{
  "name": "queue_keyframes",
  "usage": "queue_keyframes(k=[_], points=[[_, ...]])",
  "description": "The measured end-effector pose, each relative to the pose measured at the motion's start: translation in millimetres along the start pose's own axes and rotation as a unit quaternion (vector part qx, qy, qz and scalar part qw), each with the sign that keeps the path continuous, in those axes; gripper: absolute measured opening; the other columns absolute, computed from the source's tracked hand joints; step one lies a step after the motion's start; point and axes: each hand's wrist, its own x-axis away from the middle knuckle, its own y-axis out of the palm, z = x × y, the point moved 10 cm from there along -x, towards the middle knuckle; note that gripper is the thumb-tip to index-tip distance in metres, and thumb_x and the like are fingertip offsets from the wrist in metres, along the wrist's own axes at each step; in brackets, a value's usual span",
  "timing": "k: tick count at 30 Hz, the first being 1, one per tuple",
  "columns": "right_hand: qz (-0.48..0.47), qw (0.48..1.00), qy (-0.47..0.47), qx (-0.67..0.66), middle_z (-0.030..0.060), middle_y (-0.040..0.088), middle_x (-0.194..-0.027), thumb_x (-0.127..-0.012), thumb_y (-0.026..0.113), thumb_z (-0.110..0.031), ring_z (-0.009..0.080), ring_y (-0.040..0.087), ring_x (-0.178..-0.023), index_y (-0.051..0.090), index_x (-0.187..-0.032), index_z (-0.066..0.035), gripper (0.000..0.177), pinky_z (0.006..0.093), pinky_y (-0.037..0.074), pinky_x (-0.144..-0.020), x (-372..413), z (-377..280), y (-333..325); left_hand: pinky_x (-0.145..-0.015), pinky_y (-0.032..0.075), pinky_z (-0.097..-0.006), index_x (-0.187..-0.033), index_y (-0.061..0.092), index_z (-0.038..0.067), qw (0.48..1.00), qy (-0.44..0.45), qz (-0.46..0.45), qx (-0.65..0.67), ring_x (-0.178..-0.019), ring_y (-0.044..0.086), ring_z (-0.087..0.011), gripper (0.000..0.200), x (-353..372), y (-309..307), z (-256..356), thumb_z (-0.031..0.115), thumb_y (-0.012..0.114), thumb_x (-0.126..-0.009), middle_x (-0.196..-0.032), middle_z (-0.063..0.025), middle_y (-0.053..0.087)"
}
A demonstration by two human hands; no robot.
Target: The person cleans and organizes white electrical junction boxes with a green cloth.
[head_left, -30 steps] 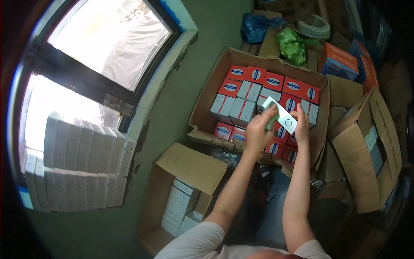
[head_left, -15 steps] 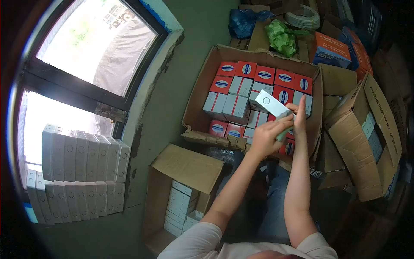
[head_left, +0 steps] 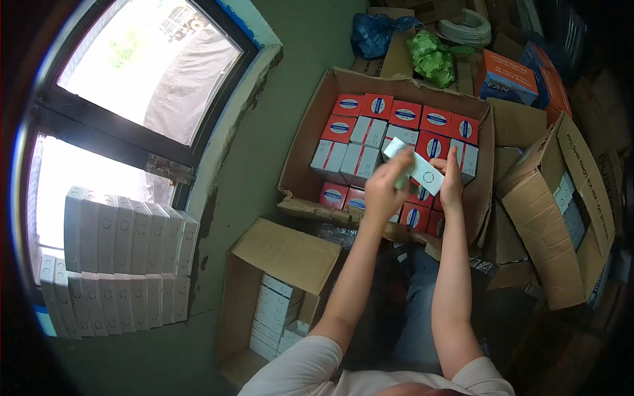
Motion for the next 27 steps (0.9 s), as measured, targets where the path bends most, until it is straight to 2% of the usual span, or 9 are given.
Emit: queue_keyframes(k=[4,7,10,14,15,18,19,23,27], points=[[-0.008,0.999,-0.018,0.048,-0.0012,0.048,-0.047,-0.095,0.018,-0.066,0.0097,0.042,-0.048,0.062,-0.057,-0.003,0.086,0.0238,0.030,-0.052,8,-17,9,-0.089,0.051,-0.0370,-0.115,0.060,0.006,0.994,-0.057,0.089,0.030,-0.109,0.062,-0.0310,0.048,-2,-22,-35,-0.008,0.059,-0.069,-0.126,-0.0138,0.060],[0.000,0.999,0.014,-0.052,-0.0014,0.047,-0.048,-0.096,0.020,-0.065,0.0088,0.039,-0.047,0.062,-0.060,0.000,0.085,0.0253,0.029,-0.051,4,-4,5,-0.090,0.051,-0.0366,-0.107,0.063,0.005,0.999,0.021,0.048,0.012,-0.109,0.063,-0.0300,0.041,-1,-12,-10,-0.008,0.060,-0.068,-0.122,-0.0142,0.063],[0.074,0.997,-0.032,-0.015,-0.0018,0.047,-0.049,-0.096,0.023,-0.064,0.0083,0.037,-0.047,0.058,-0.057,-0.002,0.081,0.0246,0.027,-0.050,5,-18,-3,-0.089,0.050,-0.0355,-0.102,0.064,0.004,0.996,0.041,0.040,0.070,-0.107,0.063,-0.0294,0.037,-2,1,11,-0.009,0.059,-0.068,-0.119,-0.0129,0.065],[0.007,0.996,-0.076,0.041,-0.0026,0.042,-0.048,-0.097,0.033,-0.059,0.0078,0.034,-0.046,0.050,-0.052,-0.004,0.073,0.0266,0.025,-0.049,7,-33,8,-0.100,0.042,-0.0324,-0.109,0.060,-0.004,0.957,-0.117,0.108,0.241,-0.119,0.056,-0.0246,0.038,4,-2,-42,-0.013,0.041,-0.077,-0.127,-0.0178,0.059],[0.009,0.997,-0.067,0.041,-0.0031,0.040,-0.047,-0.097,0.036,-0.057,0.0069,0.033,-0.046,0.047,-0.050,-0.006,0.071,0.0270,0.023,-0.049,10,-38,15,-0.100,0.041,-0.0331,-0.112,0.058,-0.004,0.964,-0.104,0.121,0.211,-0.118,0.055,-0.0223,0.034,3,-10,-41,-0.008,0.038,-0.084,-0.124,-0.0161,0.060],[-0.024,0.998,-0.053,0.038,-0.0031,0.040,-0.047,-0.097,0.036,-0.058,0.0066,0.033,-0.046,0.047,-0.050,-0.006,0.071,0.0268,0.023,-0.049,11,-37,27,-0.090,0.046,-0.0314,-0.112,0.058,-0.003,0.938,-0.163,0.180,0.246,-0.106,0.059,-0.0191,0.030,8,-24,-56,-0.005,0.040,-0.089,-0.113,-0.0134,0.064],[-0.029,0.998,-0.048,0.032,-0.0031,0.040,-0.047,-0.097,0.036,-0.059,0.0065,0.034,-0.046,0.046,-0.050,-0.006,0.072,0.0266,0.023,-0.049,10,-36,28,-0.084,0.047,-0.0283,-0.112,0.058,-0.001,0.919,-0.189,0.203,0.279,-0.094,0.057,-0.0138,0.028,12,-24,-67,0.003,0.039,-0.093,-0.103,-0.0068,0.062],[-0.048,0.997,-0.033,-0.043,-0.0042,0.042,-0.047,-0.096,0.038,-0.059,0.0053,0.036,-0.045,0.051,-0.051,-0.006,0.071,0.0255,0.023,-0.049,8,-30,27,-0.069,0.044,-0.0254,-0.109,0.060,0.002,0.866,-0.295,0.183,0.360,-0.080,0.053,-0.0102,0.031,23,-11,-98,0.023,0.041,-0.095,-0.091,-0.0023,0.059],[-0.032,0.996,0.009,-0.086,-0.0063,0.043,-0.048,-0.096,0.046,-0.054,0.0039,0.037,-0.047,0.052,-0.052,-0.007,0.065,0.0240,0.024,-0.049,12,-30,22,-0.082,0.046,-0.0301,-0.117,0.058,0.004,0.818,-0.388,0.139,0.401,-0.096,0.057,-0.0152,0.036,32,5,-106,0.028,0.045,-0.093,-0.106,-0.0053,0.059]])
